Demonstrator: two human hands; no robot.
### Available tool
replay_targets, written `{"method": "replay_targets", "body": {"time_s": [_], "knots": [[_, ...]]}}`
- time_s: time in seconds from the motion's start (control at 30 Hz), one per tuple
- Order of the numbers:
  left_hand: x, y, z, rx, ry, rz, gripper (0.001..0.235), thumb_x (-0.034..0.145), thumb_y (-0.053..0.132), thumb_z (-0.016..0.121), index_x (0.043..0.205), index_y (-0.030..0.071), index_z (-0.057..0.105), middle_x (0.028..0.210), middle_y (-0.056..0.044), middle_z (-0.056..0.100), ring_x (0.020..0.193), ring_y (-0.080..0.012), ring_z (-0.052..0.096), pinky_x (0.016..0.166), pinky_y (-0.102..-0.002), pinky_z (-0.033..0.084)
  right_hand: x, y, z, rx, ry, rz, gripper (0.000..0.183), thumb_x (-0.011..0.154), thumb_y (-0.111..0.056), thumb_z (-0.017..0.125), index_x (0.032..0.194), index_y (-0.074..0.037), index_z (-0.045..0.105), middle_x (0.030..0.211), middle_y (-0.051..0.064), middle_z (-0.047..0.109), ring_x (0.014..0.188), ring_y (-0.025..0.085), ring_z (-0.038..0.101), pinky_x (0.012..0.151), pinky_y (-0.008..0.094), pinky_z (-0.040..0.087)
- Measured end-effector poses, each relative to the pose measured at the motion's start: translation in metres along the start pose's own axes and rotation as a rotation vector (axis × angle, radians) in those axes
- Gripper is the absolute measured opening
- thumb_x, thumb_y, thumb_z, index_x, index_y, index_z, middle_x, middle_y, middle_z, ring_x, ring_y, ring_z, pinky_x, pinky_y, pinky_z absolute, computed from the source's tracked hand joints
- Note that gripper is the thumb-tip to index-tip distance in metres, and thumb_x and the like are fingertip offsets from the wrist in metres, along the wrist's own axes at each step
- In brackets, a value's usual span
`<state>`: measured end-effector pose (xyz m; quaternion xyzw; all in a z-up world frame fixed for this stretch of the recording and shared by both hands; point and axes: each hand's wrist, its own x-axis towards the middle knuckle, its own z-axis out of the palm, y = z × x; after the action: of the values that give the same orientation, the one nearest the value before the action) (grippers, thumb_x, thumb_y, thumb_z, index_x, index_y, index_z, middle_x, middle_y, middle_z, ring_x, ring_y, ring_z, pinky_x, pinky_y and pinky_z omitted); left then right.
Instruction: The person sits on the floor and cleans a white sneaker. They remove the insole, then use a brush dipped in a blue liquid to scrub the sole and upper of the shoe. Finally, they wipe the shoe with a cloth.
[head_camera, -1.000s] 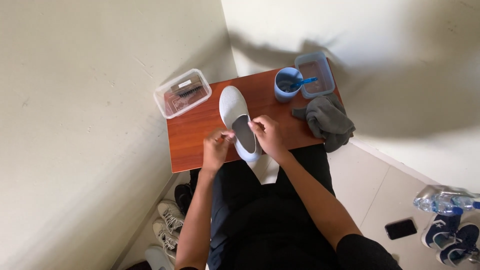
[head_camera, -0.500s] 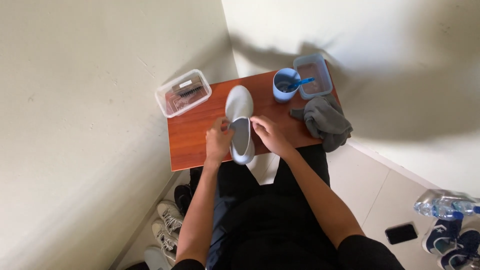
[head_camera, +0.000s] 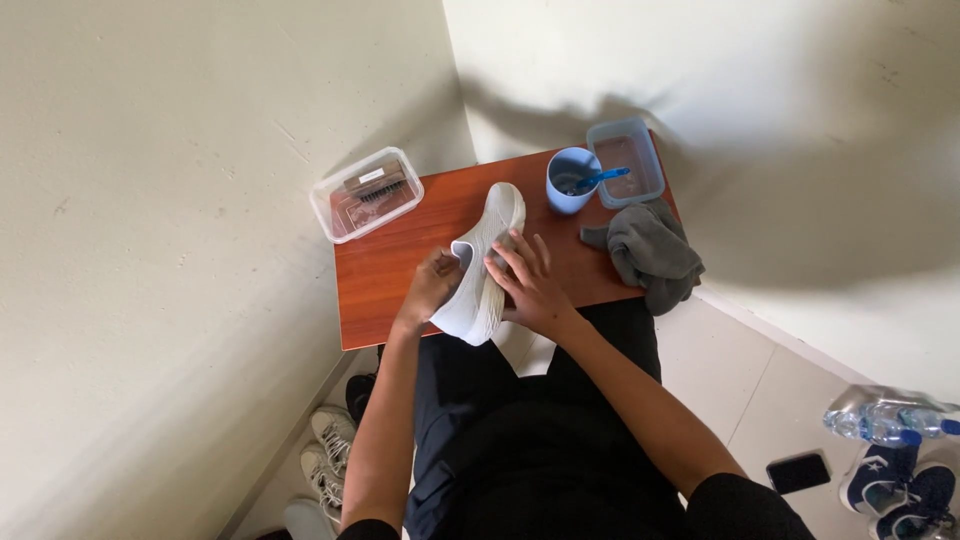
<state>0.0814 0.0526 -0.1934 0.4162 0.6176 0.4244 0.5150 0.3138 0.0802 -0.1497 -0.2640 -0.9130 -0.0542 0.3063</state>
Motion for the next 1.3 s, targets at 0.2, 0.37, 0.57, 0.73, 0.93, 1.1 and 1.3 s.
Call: {"method": "replay_targets", "body": {"time_s": [0.2, 0.37, 0.57, 0.73, 0.93, 1.1, 1.3], "knots": [[-0.028, 0.050, -0.009, 0.111, -0.069, 0.063, 0.030, 0.093, 0.004, 0.068, 0.123, 0.003, 0.068, 0.124, -0.024, 0.070, 0.121, -0.0371, 0.065, 0.098, -0.048, 0.055, -0.001, 0.005, 0.008, -0.072, -0.021, -0.057, 0.087, 0.068, -0.030, 0.085, 0.148, -0.025, 0.050, 0.154, 0.006, 0.042, 0.151, 0.038, 0.028, 0.111, 0.065, 0.033], [-0.034, 0.063, -0.015, 0.317, -0.027, 0.022, 0.029, 0.098, 0.020, 0.063, 0.125, 0.013, 0.072, 0.117, -0.015, 0.074, 0.114, -0.0288, 0.070, 0.094, -0.043, 0.057, 0.016, 0.023, 0.007, -0.067, -0.164, -0.132, 0.092, 0.065, -0.027, 0.087, 0.148, -0.026, 0.049, 0.162, -0.002, 0.038, 0.153, 0.026, 0.028, 0.120, 0.063, 0.024], [-0.102, 0.133, -0.009, 0.285, 0.134, 0.296, 0.049, 0.100, 0.029, 0.060, 0.135, -0.005, 0.059, 0.134, -0.031, 0.060, 0.129, -0.0474, 0.055, 0.107, -0.057, 0.046, 0.033, 0.021, 0.005, -0.051, -0.184, -0.168, 0.092, 0.067, -0.024, 0.087, 0.150, -0.023, 0.046, 0.161, -0.003, 0.039, 0.153, 0.020, 0.030, 0.124, 0.059, 0.020], [-0.130, 0.132, 0.005, 0.702, 0.099, 0.379, 0.064, 0.081, 0.035, 0.082, 0.134, 0.005, 0.064, 0.147, -0.017, 0.053, 0.138, -0.0435, 0.047, 0.103, -0.061, 0.045, 0.043, 0.014, 0.006, -0.007, -0.308, -0.152, 0.084, 0.071, -0.025, 0.087, 0.146, -0.019, 0.049, 0.162, -0.003, 0.035, 0.154, 0.020, 0.025, 0.124, 0.062, 0.016], [-0.107, 0.083, -0.020, 0.314, 0.042, 0.429, 0.042, 0.077, 0.011, 0.079, 0.116, 0.001, 0.067, 0.147, -0.027, 0.054, 0.128, -0.0526, 0.052, 0.104, -0.057, 0.049, 0.044, 0.011, 0.019, 0.031, -0.258, -0.128, 0.063, 0.074, -0.029, 0.087, 0.131, -0.021, 0.062, 0.151, -0.001, 0.047, 0.151, 0.023, 0.029, 0.119, 0.063, 0.021], [-0.087, 0.049, -0.032, -0.093, -0.019, 0.390, 0.031, 0.093, 0.003, 0.065, 0.121, -0.008, 0.061, 0.139, -0.035, 0.056, 0.132, -0.0496, 0.050, 0.106, -0.060, 0.044, 0.026, 0.014, 0.023, 0.120, -0.073, -0.025, 0.041, 0.087, -0.034, 0.076, 0.125, -0.020, 0.068, 0.157, 0.000, 0.048, 0.151, 0.025, 0.033, 0.115, 0.059, 0.024], [-0.078, 0.042, -0.033, -0.185, -0.022, 0.369, 0.032, 0.098, 0.008, 0.059, 0.124, -0.011, 0.056, 0.141, -0.037, 0.054, 0.132, -0.0517, 0.049, 0.105, -0.064, 0.042, 0.012, 0.001, 0.002, 0.232, -0.197, 0.188, 0.055, 0.090, -0.045, 0.072, 0.135, -0.015, 0.062, 0.152, 0.005, 0.047, 0.143, 0.030, 0.041, 0.108, 0.059, 0.035]]}}
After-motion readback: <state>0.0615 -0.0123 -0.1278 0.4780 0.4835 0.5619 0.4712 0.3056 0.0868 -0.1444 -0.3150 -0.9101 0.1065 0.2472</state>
